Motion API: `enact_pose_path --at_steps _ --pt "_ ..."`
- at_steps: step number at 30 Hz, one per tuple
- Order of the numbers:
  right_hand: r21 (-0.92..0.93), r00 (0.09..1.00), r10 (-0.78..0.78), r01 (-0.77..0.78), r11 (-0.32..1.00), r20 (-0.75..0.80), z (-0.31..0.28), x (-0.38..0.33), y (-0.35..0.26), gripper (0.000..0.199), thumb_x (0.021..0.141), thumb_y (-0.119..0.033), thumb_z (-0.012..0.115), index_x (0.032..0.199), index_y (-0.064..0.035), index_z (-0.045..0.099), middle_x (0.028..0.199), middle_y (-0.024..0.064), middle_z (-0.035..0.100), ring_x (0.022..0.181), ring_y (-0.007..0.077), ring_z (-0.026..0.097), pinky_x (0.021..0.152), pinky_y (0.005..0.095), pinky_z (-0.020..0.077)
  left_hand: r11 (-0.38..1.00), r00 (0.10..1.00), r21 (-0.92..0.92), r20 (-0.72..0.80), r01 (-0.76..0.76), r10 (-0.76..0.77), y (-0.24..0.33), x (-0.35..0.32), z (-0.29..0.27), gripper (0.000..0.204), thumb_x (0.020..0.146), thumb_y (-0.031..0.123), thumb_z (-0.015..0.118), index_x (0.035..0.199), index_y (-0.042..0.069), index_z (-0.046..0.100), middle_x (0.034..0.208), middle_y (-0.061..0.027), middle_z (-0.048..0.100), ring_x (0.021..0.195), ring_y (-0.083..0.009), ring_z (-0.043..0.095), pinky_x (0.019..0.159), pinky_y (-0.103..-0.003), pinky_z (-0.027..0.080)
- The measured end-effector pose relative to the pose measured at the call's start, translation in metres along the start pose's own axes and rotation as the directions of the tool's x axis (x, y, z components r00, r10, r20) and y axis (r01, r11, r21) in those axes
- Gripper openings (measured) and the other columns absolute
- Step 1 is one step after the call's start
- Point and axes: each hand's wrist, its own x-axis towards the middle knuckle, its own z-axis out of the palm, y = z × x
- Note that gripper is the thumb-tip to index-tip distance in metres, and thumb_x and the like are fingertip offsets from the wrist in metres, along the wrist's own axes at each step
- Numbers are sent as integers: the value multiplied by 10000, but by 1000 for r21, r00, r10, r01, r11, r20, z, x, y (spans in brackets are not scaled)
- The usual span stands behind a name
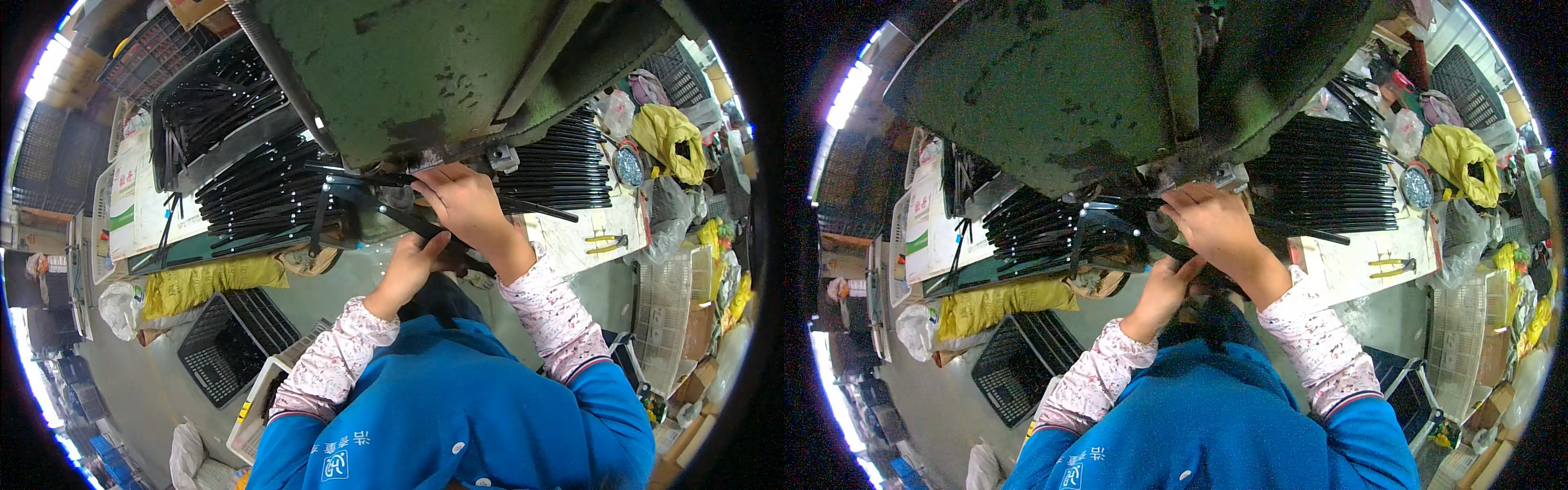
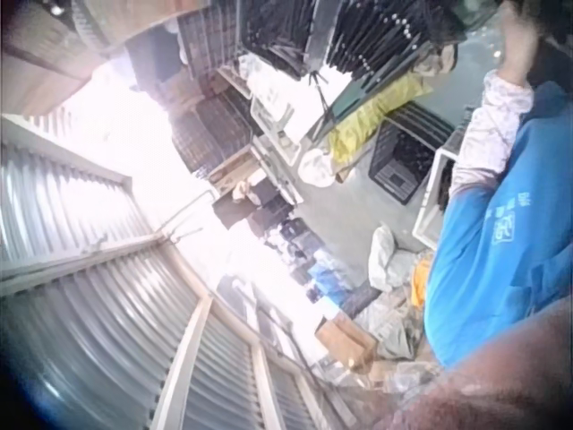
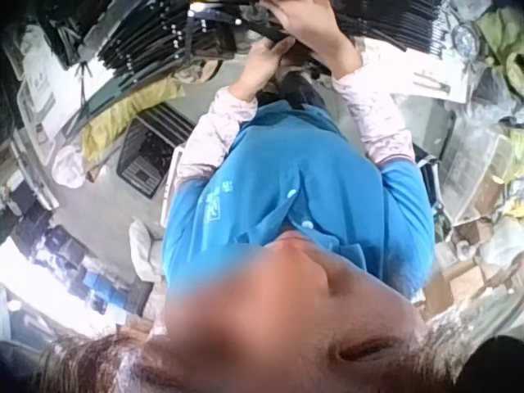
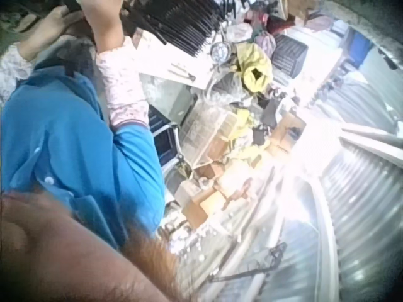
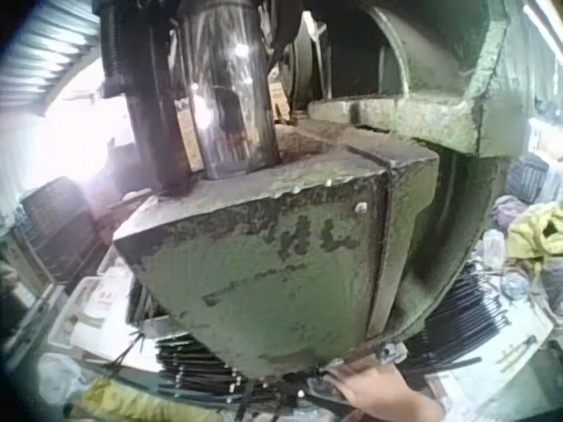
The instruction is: The person repeatedly picks up black rods from a tray and inserts them into a green machine, then removes and places them back. The process is continuous and repetitive throughout the clip.
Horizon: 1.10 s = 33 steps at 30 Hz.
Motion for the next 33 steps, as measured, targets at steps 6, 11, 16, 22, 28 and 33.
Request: enact_pose_path --at_steps 6,11,16,22,28,33 --pt "-17 981 183 -182 983 72 -4 -1 -15 203 825 -256 640 937 -102 707 890 46 678 860 233 651 736 349 521 978 986 -138 -69 -159 151 -17 11 20 301 1015 185 451 966 -80 587 903 -120 664 816 -217 684 693 -327 567" --pt "92 977 203 -198 976 -57 -4 -21 -1 209 784 -257 683 889 -80 721 889 85 670 868 271 642 756 371 510 954 966 -160 -92 -253 241 -13 22 30 287 1013 174 449 925 -66 581 879 -95 654 807 -172 661 708 -301 557" --pt "293 934 357 -348 890 26 -18 -14 -6 238 772 -254 694 874 -41 715 941 125 670 901 302 637 788 366 504 954 964 -161 -126 -251 233 -5 23 32 260 1005 172 461 908 -56 537 872 -101 649 817 -176 661 724 -310 562" --pt "331 770 480 -622 709 420 32 -2 39 347 834 -275 647 1070 -21 663 1024 143 668 956 289 632 829 361 498 948 878 53 -364 -314 311 30 -4 -21 274 970 201 538 860 -40 465 848 -223 666 749 -256 697 667 -319 563" --pt "-464 927 123 60 884 354 137 -26 108 443 930 -161 504 1343 -7 466 1383 154 470 1274 316 435 1061 414 365 858 768 38 -427 -512 477 65 -35 -83 229 988 170 493 1033 -54 514 932 -185 649 793 -265 681 715 -373 602" --pt "-104 937 244 -225 969 250 142 -20 113 474 932 -193 490 1376 -43 421 1395 169 446 1293 337 406 1095 434 294 823 769 -111 -443 -558 461 75 -32 -83 221 970 190 542 887 -4 479 863 -153 635 755 -255 687 698 -369 610"
